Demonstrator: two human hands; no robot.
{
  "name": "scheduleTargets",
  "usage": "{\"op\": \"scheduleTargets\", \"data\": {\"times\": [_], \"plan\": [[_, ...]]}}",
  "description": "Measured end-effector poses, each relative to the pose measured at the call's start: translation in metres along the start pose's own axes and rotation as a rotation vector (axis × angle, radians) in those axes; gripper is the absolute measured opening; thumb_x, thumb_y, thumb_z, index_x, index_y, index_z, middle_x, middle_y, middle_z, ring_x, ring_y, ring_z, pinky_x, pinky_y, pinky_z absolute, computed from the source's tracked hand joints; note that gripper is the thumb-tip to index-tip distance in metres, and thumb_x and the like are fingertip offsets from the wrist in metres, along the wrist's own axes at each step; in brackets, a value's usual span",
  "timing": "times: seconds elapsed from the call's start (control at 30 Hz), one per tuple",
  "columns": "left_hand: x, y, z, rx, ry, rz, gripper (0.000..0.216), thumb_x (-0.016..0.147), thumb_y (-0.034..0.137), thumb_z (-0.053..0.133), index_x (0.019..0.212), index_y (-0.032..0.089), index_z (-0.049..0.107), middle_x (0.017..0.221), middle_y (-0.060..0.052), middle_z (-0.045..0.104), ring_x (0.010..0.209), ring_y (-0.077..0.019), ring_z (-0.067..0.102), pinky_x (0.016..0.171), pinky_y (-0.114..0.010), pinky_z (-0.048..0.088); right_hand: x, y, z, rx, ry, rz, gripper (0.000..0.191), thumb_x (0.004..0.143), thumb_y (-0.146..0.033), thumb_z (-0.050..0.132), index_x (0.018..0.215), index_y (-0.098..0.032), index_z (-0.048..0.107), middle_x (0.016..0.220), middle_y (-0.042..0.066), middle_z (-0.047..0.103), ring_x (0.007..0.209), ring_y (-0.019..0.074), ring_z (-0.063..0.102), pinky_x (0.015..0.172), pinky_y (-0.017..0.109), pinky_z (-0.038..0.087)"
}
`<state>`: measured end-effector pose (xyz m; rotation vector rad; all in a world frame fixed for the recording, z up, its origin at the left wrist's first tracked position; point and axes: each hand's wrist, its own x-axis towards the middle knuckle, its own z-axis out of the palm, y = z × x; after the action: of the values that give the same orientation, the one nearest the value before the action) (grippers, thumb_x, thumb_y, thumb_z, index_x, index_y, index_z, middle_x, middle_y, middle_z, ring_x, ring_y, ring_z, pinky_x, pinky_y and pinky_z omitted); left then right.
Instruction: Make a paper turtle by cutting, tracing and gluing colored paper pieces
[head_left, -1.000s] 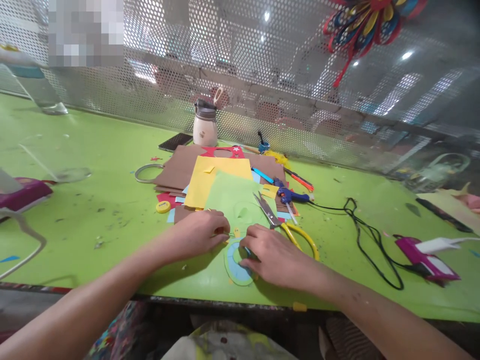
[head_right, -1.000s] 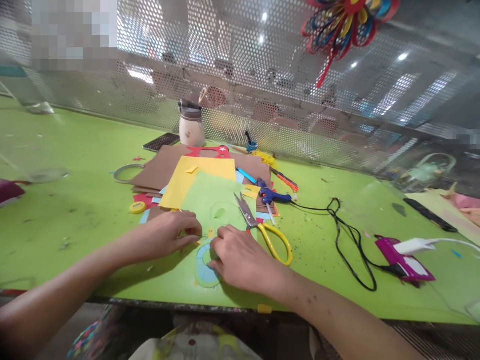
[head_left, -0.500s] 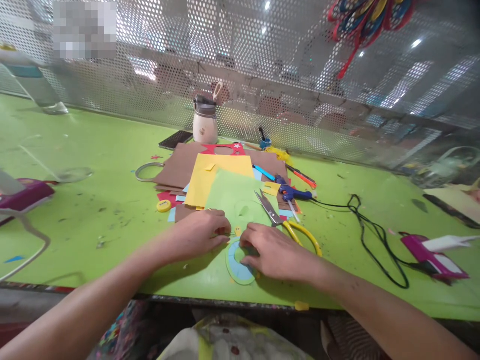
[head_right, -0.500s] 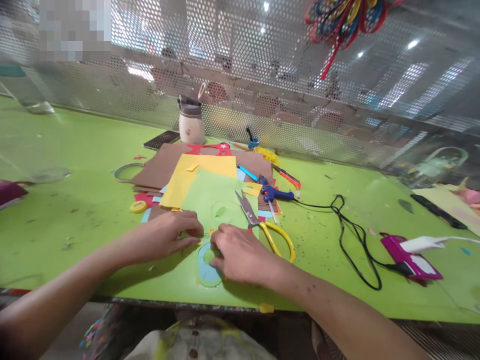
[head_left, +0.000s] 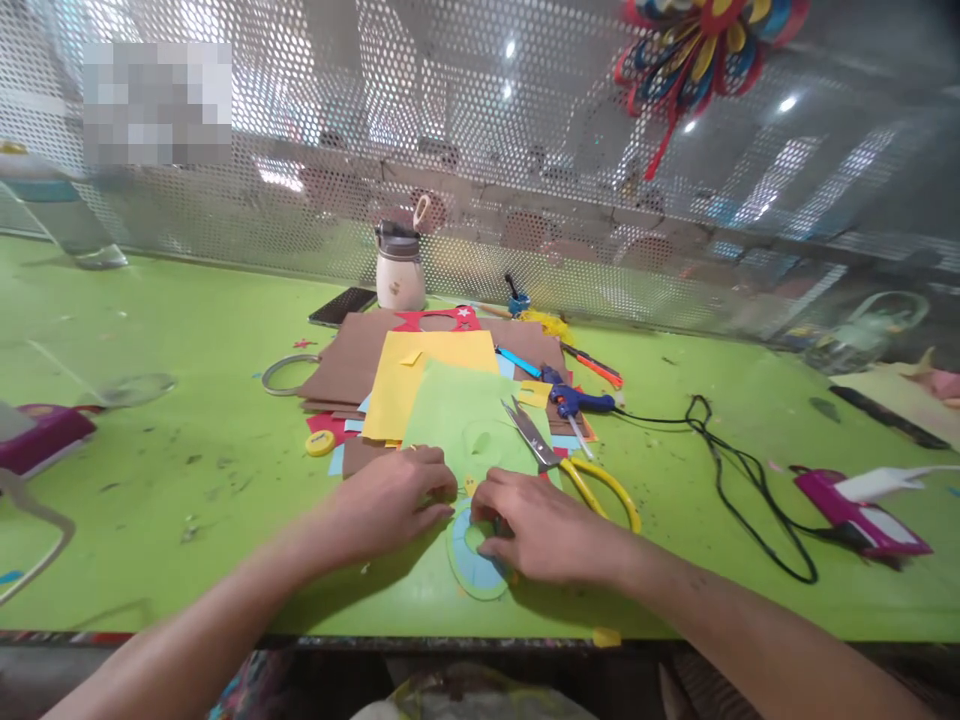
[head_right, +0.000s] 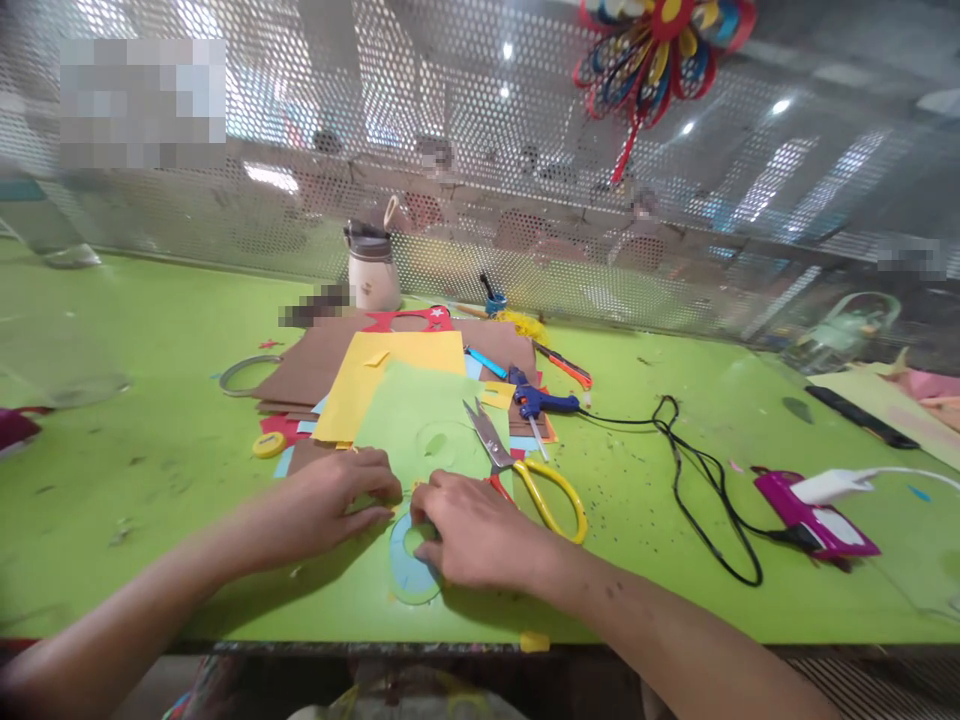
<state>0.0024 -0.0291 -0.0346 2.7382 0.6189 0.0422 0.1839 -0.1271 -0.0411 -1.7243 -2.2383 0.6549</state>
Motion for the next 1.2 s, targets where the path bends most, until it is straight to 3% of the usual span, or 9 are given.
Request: {"op": "scheduleTargets", "data": {"times": [0.2, 0.37, 0.5, 0.6, 0.7, 0.93, 1.2], "plan": [[0.000, 0.001, 0.001, 0.017, -0.002, -0.015, 0.018, 0.087, 0.026, 0.051, 0.089, 0.021, 0.068, 0.086, -0.005, 0.062, 0.080, -0.0208, 0.060, 0.068, -0.029, 0.043, 0.001, 0.005, 0.005, 0.187, 0.042, 0.033, 0.009, 0.075, -0.013, 0.060, 0.081, -0.019, 0.062, 0.068, -0.003, 0.060, 0.060, 0.0114, 0.053, 0.053, 0.021, 0.037], [-0.001, 0.002, 0.001, 0.025, -0.012, -0.011, 0.019, 0.086, 0.027, 0.051, 0.089, 0.020, 0.068, 0.087, -0.006, 0.062, 0.081, -0.0212, 0.060, 0.068, -0.030, 0.044, 0.005, 0.020, -0.003, 0.329, 0.101, 0.112, 0.006, 0.077, -0.014, 0.060, 0.080, -0.017, 0.064, 0.066, -0.003, 0.059, 0.061, 0.0108, 0.053, 0.056, 0.022, 0.041], [-0.003, 0.010, 0.005, 0.059, -0.019, -0.043, 0.024, 0.085, 0.039, 0.053, 0.093, 0.020, 0.066, 0.091, -0.008, 0.060, 0.082, -0.0240, 0.060, 0.070, -0.035, 0.045, 0.006, 0.030, -0.008, 0.400, 0.108, 0.147, 0.006, 0.076, -0.015, 0.062, 0.080, -0.015, 0.066, 0.065, -0.002, 0.061, 0.059, 0.0111, 0.054, 0.056, 0.022, 0.044], [-0.003, 0.019, 0.011, 0.122, -0.001, -0.075, 0.032, 0.080, 0.045, 0.057, 0.093, 0.017, 0.063, 0.092, -0.011, 0.060, 0.088, -0.0294, 0.057, 0.073, -0.040, 0.046, 0.005, 0.034, -0.008, 0.404, 0.128, 0.141, 0.006, 0.076, -0.015, 0.060, 0.078, -0.015, 0.067, 0.065, -0.001, 0.063, 0.060, 0.0119, 0.055, 0.056, 0.023, 0.044], [-0.001, 0.028, 0.015, 0.154, 0.013, -0.098, 0.028, 0.079, 0.039, 0.059, 0.090, 0.014, 0.060, 0.094, -0.015, 0.060, 0.095, -0.0328, 0.055, 0.078, -0.045, 0.046, 0.003, 0.037, -0.007, 0.378, 0.167, 0.137, 0.008, 0.076, -0.016, 0.058, 0.077, -0.016, 0.067, 0.068, 0.001, 0.066, 0.063, 0.0134, 0.057, 0.060, 0.025, 0.045], [0.002, 0.034, 0.016, 0.110, 0.018, -0.190, 0.016, 0.079, 0.029, 0.055, 0.086, 0.015, 0.055, 0.095, -0.014, 0.058, 0.088, -0.0277, 0.057, 0.075, -0.040, 0.047, -0.002, 0.040, -0.003, 0.347, 0.197, 0.115, 0.008, 0.078, -0.016, 0.058, 0.077, -0.016, 0.066, 0.070, 0.001, 0.066, 0.064, 0.0136, 0.058, 0.060, 0.025, 0.045], [-0.005, 0.030, 0.021, 0.016, 0.050, -0.223, 0.022, 0.081, 0.033, 0.055, 0.094, 0.016, 0.057, 0.098, -0.011, 0.055, 0.093, -0.0279, 0.055, 0.077, -0.040, 0.045, -0.007, 0.038, -0.002, 0.320, 0.239, 0.081, 0.009, 0.078, -0.013, 0.058, 0.072, -0.017, 0.064, 0.069, 0.000, 0.064, 0.064, 0.0132, 0.056, 0.060, 0.025, 0.042]]}}
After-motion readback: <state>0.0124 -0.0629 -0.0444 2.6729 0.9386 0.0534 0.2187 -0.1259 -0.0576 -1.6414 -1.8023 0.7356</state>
